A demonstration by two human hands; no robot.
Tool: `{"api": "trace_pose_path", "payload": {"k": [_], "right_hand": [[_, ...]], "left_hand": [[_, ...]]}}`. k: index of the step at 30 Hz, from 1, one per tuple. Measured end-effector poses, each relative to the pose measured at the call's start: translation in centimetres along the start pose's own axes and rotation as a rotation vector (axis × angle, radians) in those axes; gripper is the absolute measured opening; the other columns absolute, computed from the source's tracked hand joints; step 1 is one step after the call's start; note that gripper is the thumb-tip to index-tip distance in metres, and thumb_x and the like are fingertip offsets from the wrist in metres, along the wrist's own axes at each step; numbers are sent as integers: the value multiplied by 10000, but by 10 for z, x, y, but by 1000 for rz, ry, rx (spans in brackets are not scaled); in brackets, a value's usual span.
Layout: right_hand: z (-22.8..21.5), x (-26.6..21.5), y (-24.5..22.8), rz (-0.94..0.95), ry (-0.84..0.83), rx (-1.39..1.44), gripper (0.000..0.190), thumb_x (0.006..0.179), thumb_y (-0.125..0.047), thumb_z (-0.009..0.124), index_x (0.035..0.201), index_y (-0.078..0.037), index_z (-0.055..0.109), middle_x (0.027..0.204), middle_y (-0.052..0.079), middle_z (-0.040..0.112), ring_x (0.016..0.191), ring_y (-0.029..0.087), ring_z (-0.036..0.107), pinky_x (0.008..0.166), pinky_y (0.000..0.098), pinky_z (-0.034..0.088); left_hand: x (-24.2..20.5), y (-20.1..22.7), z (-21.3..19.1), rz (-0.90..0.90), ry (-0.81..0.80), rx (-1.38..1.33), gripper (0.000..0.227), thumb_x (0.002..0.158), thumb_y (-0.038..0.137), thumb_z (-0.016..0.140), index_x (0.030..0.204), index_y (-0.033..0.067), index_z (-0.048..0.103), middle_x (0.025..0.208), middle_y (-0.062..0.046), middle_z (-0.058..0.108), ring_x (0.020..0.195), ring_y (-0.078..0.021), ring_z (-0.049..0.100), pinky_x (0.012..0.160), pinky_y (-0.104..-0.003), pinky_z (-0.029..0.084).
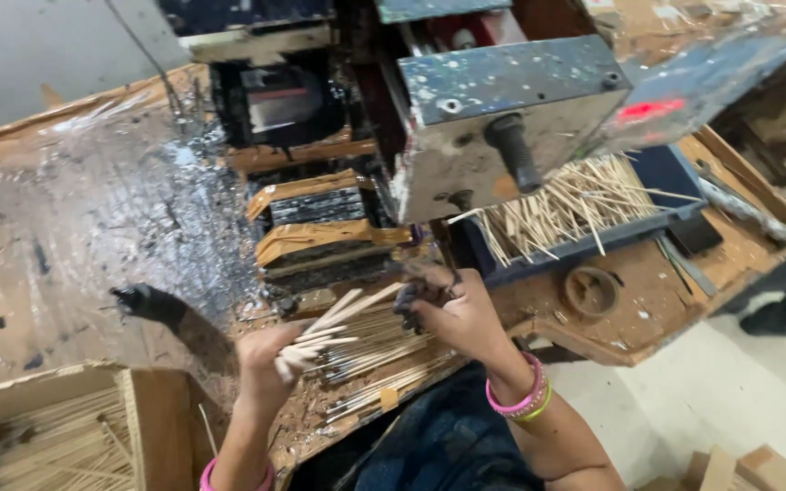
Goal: The person repeatedly picks up bundles of thin wooden sticks, inserts them into a machine, and operates a lever to process them. The processed sticks are then removed and placed into a cardboard box.
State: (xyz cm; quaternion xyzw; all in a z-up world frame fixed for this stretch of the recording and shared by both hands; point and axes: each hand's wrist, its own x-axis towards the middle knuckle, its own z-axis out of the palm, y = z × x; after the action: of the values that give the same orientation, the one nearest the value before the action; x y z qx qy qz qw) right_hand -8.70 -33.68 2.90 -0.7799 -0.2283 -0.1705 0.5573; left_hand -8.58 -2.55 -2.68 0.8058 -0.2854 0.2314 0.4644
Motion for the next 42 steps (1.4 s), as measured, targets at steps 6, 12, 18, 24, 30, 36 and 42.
{"api": "trace_pose_path", "payload": {"k": [6, 12, 18, 24, 30, 36, 42], "right_hand": [[16, 64, -8, 303, -154, 349, 190, 969, 30, 646, 1126, -39, 726, 1050, 87, 754, 798, 99, 729, 631, 256, 612], [41, 122, -1, -358, -291, -686, 578, 791, 54, 603, 1341, -113, 656, 1356, 114, 670, 1223, 362, 655, 749, 249, 632], [39, 112, -8, -65, -295, -1061, 407, 1006, -44, 525, 1395, -93, 631, 1352, 178, 635, 1025, 279, 636, 698, 391, 568], [50, 95, 19, -187, -59, -862, 388, 894, 13, 572, 1269, -1, 670, 1275, 253, 653, 1016, 380, 667, 801, 406, 544], [39, 108, 0, -244, -95, -848, 310, 938, -67, 641, 1222, 50, 692, 1052, 245, 694, 820, 353, 660, 680, 448, 534], [29, 114, -12, -505, 39, -890, 208, 936, -6, 689, 1144, 4, 707, 906, 147, 674, 770, 328, 667, 675, 450, 534], [-27, 45, -22, -208, 221, -542, 179, 887, -26, 742, 1067, -20, 738, 1032, 152, 726, 868, 304, 726, 741, 370, 579]], "left_hand": [[3, -62, -58, -383, -90, -375, 213, 997, 129, 646, 795, 71, 682, 578, 8, 611, 450, -62, 545, 372, -231, 406], [97, -50, -62, -688, 355, -583, 259, 968, 231, 633, 732, 124, 633, 566, 9, 537, 408, -56, 431, 342, -237, 311], [123, -91, -17, -743, 465, -734, 262, 957, 132, 590, 704, 155, 528, 585, 68, 424, 482, -34, 356, 423, -243, 282], [120, -89, -17, -632, 456, -906, 261, 957, 97, 527, 715, 170, 463, 629, 91, 375, 518, -21, 327, 456, -235, 245], [117, -103, -11, -604, 486, -856, 267, 1006, 87, 532, 745, 140, 506, 659, 79, 408, 559, -31, 354, 507, -240, 284], [96, -58, -23, -800, 480, -802, 229, 1024, 289, 555, 842, 161, 505, 666, 76, 485, 519, -42, 404, 432, -222, 330], [45, -17, -33, -622, 565, -502, 348, 1097, 376, 454, 1281, 116, 594, 719, 48, 575, 554, -12, 465, 456, -167, 357]]}}
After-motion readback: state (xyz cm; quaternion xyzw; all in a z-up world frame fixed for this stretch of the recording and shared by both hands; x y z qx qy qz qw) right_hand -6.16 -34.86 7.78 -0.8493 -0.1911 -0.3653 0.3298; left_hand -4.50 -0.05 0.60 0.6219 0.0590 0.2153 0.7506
